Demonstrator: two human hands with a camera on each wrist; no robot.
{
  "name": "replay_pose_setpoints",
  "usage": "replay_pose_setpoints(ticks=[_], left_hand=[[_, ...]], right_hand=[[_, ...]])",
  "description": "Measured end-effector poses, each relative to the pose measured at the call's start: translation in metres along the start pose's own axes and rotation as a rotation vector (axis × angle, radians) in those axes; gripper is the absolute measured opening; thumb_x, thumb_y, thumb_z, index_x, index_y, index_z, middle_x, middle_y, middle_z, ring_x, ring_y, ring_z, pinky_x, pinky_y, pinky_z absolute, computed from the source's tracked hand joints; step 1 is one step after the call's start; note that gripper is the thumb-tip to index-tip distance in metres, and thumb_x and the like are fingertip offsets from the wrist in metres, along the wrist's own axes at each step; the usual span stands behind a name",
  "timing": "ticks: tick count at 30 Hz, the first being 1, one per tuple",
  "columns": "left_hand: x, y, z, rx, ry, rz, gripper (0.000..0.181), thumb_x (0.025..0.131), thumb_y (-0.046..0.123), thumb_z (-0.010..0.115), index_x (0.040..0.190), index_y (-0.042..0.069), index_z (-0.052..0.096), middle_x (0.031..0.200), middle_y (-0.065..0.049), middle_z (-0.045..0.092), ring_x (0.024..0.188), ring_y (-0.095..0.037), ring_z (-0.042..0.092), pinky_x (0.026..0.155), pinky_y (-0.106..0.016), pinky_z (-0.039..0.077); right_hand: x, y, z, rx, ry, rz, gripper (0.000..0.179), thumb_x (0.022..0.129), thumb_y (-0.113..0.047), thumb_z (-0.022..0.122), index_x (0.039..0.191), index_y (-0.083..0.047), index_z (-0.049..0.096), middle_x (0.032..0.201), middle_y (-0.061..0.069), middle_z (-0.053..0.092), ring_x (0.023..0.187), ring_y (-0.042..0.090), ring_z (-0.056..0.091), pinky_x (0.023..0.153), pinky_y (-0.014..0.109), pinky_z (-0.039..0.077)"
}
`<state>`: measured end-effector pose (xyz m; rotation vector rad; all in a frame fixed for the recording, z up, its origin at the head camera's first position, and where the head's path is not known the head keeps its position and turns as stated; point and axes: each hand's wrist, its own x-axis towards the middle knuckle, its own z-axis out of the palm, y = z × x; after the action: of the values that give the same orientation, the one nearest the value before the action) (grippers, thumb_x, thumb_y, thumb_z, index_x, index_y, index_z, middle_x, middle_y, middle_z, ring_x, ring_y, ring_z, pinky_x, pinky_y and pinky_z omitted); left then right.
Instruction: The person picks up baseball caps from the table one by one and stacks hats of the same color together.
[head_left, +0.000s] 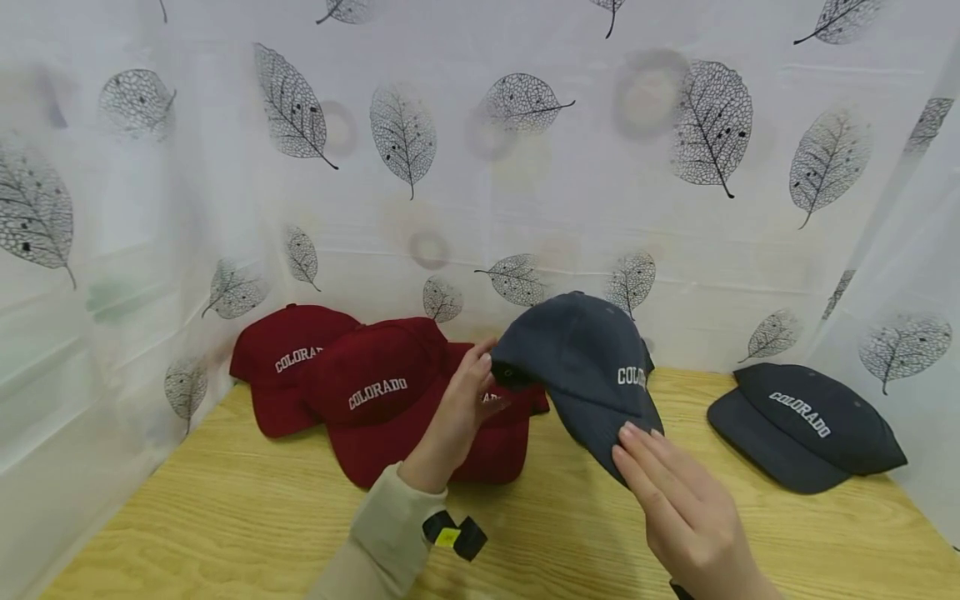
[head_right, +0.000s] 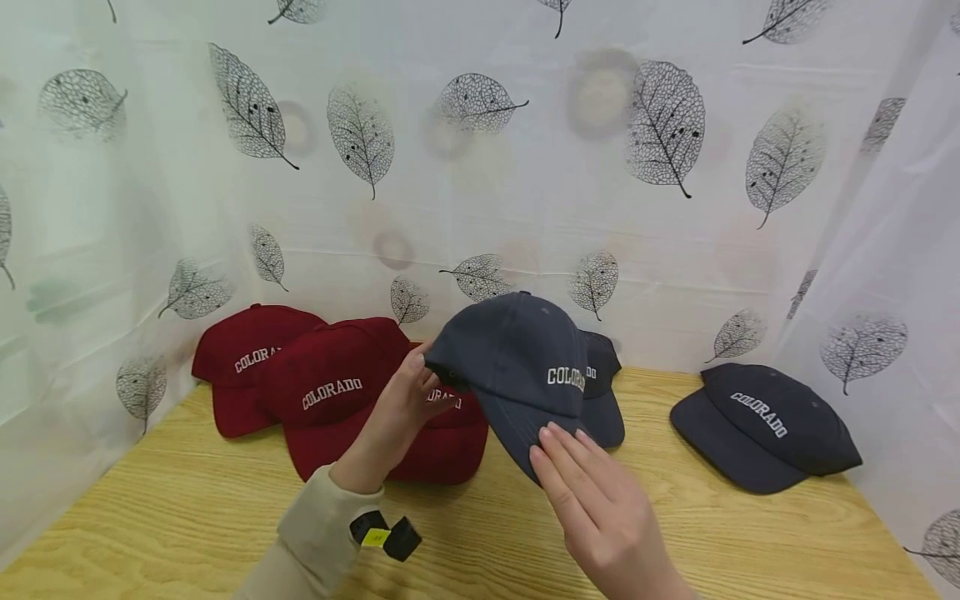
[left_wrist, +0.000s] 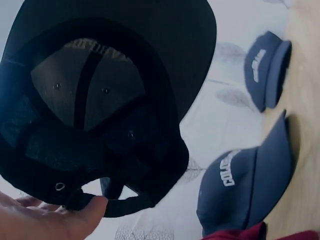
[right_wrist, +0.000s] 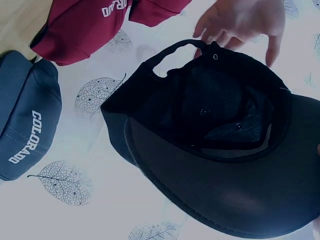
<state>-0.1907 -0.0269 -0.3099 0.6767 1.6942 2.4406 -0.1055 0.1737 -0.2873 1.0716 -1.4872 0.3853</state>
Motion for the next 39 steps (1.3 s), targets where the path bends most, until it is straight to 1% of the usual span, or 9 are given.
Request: replay_pose_setpoints(ticks=[5, 9, 13, 16, 18, 23, 26, 33, 39], left_hand=[[-0.002, -0.001, 0.004, -0.048, -0.055, 0.058, 0.046, 0.091, 0.032, 0.032, 0.13, 0.006, 0.037, 0.118, -0.007, 0.046, 0.11, -0.025, 0.044, 0.092, -0.048, 0.033], [-0.004, 0.0, 0.008, -0.069, -0.064, 0.049, 0.042, 0.091, 0.031, 0.033, 0.123, 0.005, 0.044, 0.107, -0.001, 0.052, 0.101, -0.019, 0.048, 0.091, -0.048, 0.034], [-0.006, 0.001, 0.01, -0.092, -0.112, 0.043, 0.043, 0.093, 0.03, 0.03, 0.123, 0.002, 0.043, 0.101, 0.001, 0.056, 0.093, -0.017, 0.054, 0.091, -0.049, 0.033], [-0.007, 0.001, 0.012, -0.094, -0.134, 0.026, 0.047, 0.094, 0.03, 0.027, 0.128, -0.001, 0.038, 0.101, 0.001, 0.057, 0.092, -0.018, 0.056, 0.092, -0.05, 0.033], [-0.008, 0.002, 0.013, -0.068, -0.134, 0.002, 0.05, 0.095, 0.032, 0.025, 0.13, -0.002, 0.037, 0.103, 0.0, 0.057, 0.095, -0.02, 0.055, 0.092, -0.048, 0.033], [-0.009, 0.003, 0.015, -0.024, -0.154, -0.084, 0.056, 0.095, 0.039, 0.02, 0.135, 0.001, 0.029, 0.122, -0.017, 0.048, 0.111, -0.029, 0.045, 0.093, -0.047, 0.032], [-0.009, 0.003, 0.016, -0.027, -0.17, -0.108, 0.056, 0.095, 0.038, 0.017, 0.137, 0.002, 0.025, 0.129, -0.022, 0.04, 0.117, -0.03, 0.04, 0.093, -0.047, 0.032], [-0.01, 0.005, 0.021, -0.048, -0.182, -0.126, 0.056, 0.095, 0.039, 0.014, 0.136, 0.001, 0.026, 0.122, -0.021, 0.046, 0.11, -0.026, 0.045, 0.093, -0.047, 0.032], [-0.012, 0.006, 0.024, -0.096, -0.245, -0.096, 0.059, 0.095, 0.043, 0.015, 0.138, 0.004, 0.018, 0.131, -0.018, 0.037, 0.116, -0.024, 0.039, 0.094, -0.05, 0.029]], right_hand=[[-0.003, -0.001, 0.002, 0.003, -0.017, -0.005, 0.023, 0.09, 0.003, 0.042, 0.097, 0.01, 0.063, 0.095, 0.024, 0.062, 0.094, 0.029, 0.058, 0.088, 0.028, 0.04], [-0.004, -0.001, 0.003, -0.006, -0.019, -0.01, 0.022, 0.09, 0.003, 0.043, 0.097, 0.01, 0.063, 0.094, 0.024, 0.062, 0.093, 0.029, 0.059, 0.088, 0.028, 0.04], [-0.004, -0.001, 0.003, -0.007, -0.024, -0.01, 0.023, 0.09, 0.002, 0.043, 0.096, 0.01, 0.063, 0.094, 0.024, 0.062, 0.094, 0.03, 0.058, 0.088, 0.029, 0.04], [-0.005, 0.0, 0.002, -0.013, -0.029, -0.008, 0.023, 0.091, 0.002, 0.043, 0.097, 0.01, 0.063, 0.094, 0.024, 0.062, 0.094, 0.03, 0.058, 0.089, 0.029, 0.039], [-0.006, 0.0, 0.002, -0.022, -0.032, -0.009, 0.022, 0.091, 0.002, 0.043, 0.097, 0.01, 0.063, 0.094, 0.024, 0.062, 0.094, 0.03, 0.059, 0.089, 0.029, 0.039], [-0.008, 0.0, 0.001, -0.037, -0.048, -0.016, 0.023, 0.091, 0.002, 0.043, 0.097, 0.01, 0.063, 0.094, 0.024, 0.062, 0.094, 0.03, 0.059, 0.09, 0.029, 0.038], [-0.008, 0.0, 0.001, -0.038, -0.056, -0.017, 0.023, 0.091, 0.002, 0.043, 0.096, 0.01, 0.063, 0.094, 0.024, 0.062, 0.093, 0.03, 0.059, 0.09, 0.03, 0.038], [-0.007, -0.001, 0.002, -0.025, -0.066, -0.017, 0.023, 0.091, 0.001, 0.042, 0.096, 0.01, 0.063, 0.094, 0.024, 0.062, 0.093, 0.03, 0.059, 0.091, 0.03, 0.038], [-0.007, -0.002, 0.004, -0.013, -0.078, -0.014, 0.024, 0.091, 0.001, 0.042, 0.097, 0.01, 0.063, 0.094, 0.024, 0.062, 0.093, 0.03, 0.058, 0.091, 0.031, 0.038]])
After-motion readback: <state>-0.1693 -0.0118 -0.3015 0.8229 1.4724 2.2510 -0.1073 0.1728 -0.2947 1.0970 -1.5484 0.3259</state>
